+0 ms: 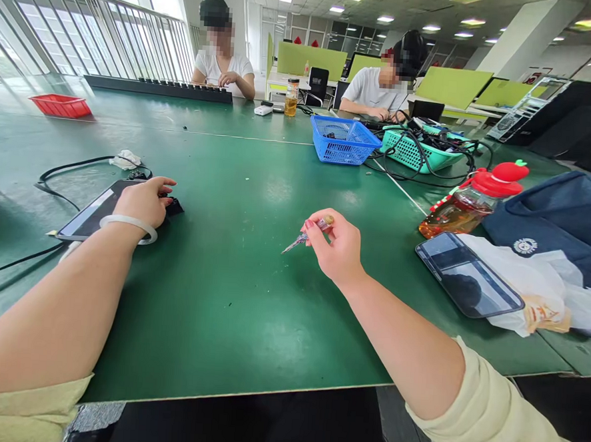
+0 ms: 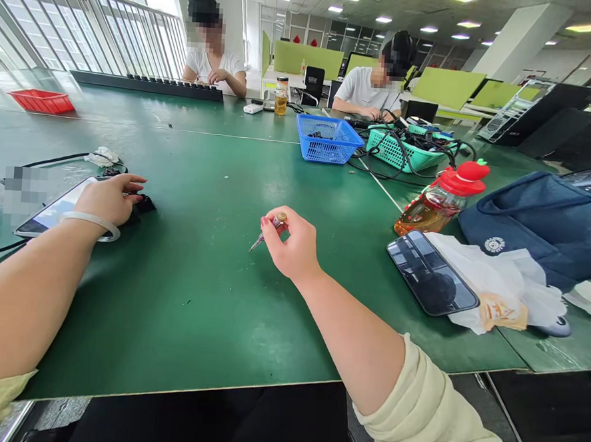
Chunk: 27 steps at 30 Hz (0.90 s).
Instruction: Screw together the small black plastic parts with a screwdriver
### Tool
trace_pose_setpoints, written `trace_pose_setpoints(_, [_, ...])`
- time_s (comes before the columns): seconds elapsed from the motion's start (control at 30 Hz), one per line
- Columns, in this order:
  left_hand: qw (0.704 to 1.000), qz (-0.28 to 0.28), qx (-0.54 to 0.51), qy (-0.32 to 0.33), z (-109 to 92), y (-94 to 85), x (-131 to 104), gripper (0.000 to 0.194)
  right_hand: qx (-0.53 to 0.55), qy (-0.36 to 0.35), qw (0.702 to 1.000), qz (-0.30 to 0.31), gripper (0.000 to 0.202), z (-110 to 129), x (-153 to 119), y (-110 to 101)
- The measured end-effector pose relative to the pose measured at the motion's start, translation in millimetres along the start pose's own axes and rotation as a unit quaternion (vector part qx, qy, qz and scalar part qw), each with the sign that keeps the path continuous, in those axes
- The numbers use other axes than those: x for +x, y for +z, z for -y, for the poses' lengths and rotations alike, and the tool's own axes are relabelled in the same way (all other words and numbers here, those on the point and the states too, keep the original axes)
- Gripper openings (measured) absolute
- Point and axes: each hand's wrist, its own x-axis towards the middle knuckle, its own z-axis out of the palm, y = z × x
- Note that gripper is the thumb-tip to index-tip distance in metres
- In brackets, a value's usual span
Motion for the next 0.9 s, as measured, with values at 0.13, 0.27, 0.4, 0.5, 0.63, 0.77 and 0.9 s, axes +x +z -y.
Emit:
trace_pose_setpoints(0.13, [1.000, 0.010, 0.006, 0.004, 1.9, 1.6, 1.4, 0.044, -0.001, 0.001, 1.000, 0.003, 0.018, 0.0, 0.1, -0.1])
trace_pose_setpoints(0.27, [0.999, 0.018, 0.022, 0.020, 0.7, 0.2, 1.3, 0.047, -0.003, -0.003, 1.000, 0.004, 0.017, 0.8, 0.2, 0.0])
trace_pose_setpoints(0.4, [0.998, 0.028, 0.044, 0.031, -0.2, -0.7, 1.9, 0.050, -0.012, 0.001, 1.000, 0.008, 0.017, 1.3, 0.1, 0.3])
trace_pose_setpoints(0.5, [0.996, 0.043, 0.065, 0.049, 0.9, 3.0, 3.9, 0.053, -0.012, -0.001, 1.000, 0.008, 0.017, 1.6, 0.2, 0.4])
trace_pose_setpoints(0.63, [0.990, 0.065, 0.094, 0.085, 0.5, 9.6, 5.1, 0.055, -0.012, -0.001, 1.000, 0.011, 0.018, 2.9, 0.5, 0.2])
trace_pose_setpoints(0.77, [0.991, 0.029, 0.105, 0.079, -3.9, -0.5, -0.7, 0.054, -0.010, -0.004, 1.000, 0.009, 0.017, 4.2, 0.5, -0.4])
trace_pose_setpoints(0.9, [0.985, -0.047, 0.162, 0.027, -6.2, -21.2, -11.8, 0.045, -0.010, -0.007, 1.000, 0.011, 0.016, 4.6, 0.0, -0.8])
